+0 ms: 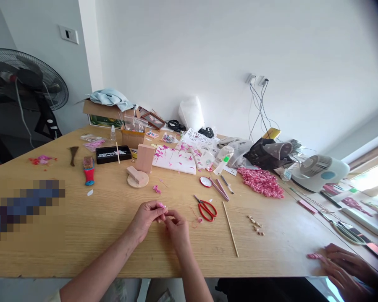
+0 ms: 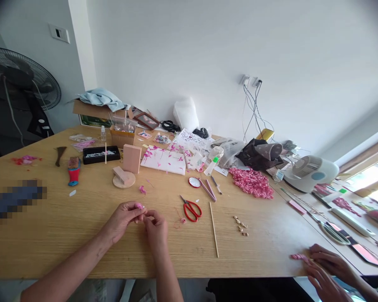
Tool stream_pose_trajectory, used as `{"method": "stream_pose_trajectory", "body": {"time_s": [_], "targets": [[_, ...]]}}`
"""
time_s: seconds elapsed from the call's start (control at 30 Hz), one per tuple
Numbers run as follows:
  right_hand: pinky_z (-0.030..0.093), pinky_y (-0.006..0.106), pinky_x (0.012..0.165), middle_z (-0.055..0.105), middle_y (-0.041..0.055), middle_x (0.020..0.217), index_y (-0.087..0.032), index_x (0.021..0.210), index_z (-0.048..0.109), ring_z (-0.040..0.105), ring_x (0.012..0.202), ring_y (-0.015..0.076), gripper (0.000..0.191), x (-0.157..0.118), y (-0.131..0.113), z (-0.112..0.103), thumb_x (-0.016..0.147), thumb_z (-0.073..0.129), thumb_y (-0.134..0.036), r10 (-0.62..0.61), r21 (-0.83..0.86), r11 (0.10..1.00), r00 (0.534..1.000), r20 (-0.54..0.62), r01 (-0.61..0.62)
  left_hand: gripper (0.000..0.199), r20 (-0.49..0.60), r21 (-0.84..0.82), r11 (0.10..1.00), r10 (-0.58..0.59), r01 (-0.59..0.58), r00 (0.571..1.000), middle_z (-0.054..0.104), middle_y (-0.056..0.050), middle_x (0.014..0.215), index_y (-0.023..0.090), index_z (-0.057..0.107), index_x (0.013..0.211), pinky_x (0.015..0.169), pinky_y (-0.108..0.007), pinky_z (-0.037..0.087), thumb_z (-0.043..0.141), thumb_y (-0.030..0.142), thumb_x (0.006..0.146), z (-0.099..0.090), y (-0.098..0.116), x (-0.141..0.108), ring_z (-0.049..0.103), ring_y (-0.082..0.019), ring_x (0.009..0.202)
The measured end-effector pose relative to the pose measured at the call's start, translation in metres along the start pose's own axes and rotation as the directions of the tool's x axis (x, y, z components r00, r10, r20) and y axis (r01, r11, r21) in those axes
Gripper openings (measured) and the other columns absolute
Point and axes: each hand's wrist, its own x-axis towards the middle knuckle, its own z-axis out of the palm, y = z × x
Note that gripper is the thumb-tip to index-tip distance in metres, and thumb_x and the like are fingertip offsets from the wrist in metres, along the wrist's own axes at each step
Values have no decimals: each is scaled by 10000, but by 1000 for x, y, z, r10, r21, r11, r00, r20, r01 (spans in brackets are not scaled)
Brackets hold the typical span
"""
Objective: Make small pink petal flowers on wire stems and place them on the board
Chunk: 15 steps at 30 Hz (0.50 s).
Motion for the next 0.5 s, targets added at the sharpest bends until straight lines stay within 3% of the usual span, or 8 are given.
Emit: {"method": "stream_pose_trajectory", "body": {"time_s": [0.13,0.27,0.37,0.5], "targets": [[372,199,462,585,-1,747,-181,813,594,451,482,76,176,-3,-24,-14,641,559,-198,-185,-220,963,975,-124,155,171,-41,79,995,59,-56,997,508,10,458,143,576,483,466,-203,327,660,244,592,1,3,3,437,-94,467],[402,204,509,550,43,961,-208,956,569,506,615,95,276,-7,-48,-11,685,530,-169,-360,-340,872,932,44,353,149,-36,155,986,66,-60,997,474,19,447,149,582,494,438,-198,297,620,231,613,1,1,5,405,-90,452],[409,216,546,547,44,967,-215,993,560,515,633,99,298,-6,-53,-4,701,524,-169,-388,-420,812,912,130,405,108,-47,203,978,60,-49,997,461,28,459,146,593,528,425,-195,275,580,206,617,0,-1,6,382,-81,440],[403,219,560,568,25,852,-195,905,574,516,603,98,192,-3,-51,3,725,505,-198,-404,-487,772,907,120,408,95,-51,294,954,70,-52,996,446,41,459,139,586,546,430,-191,269,530,175,615,-3,-5,8,374,-74,441]]}}
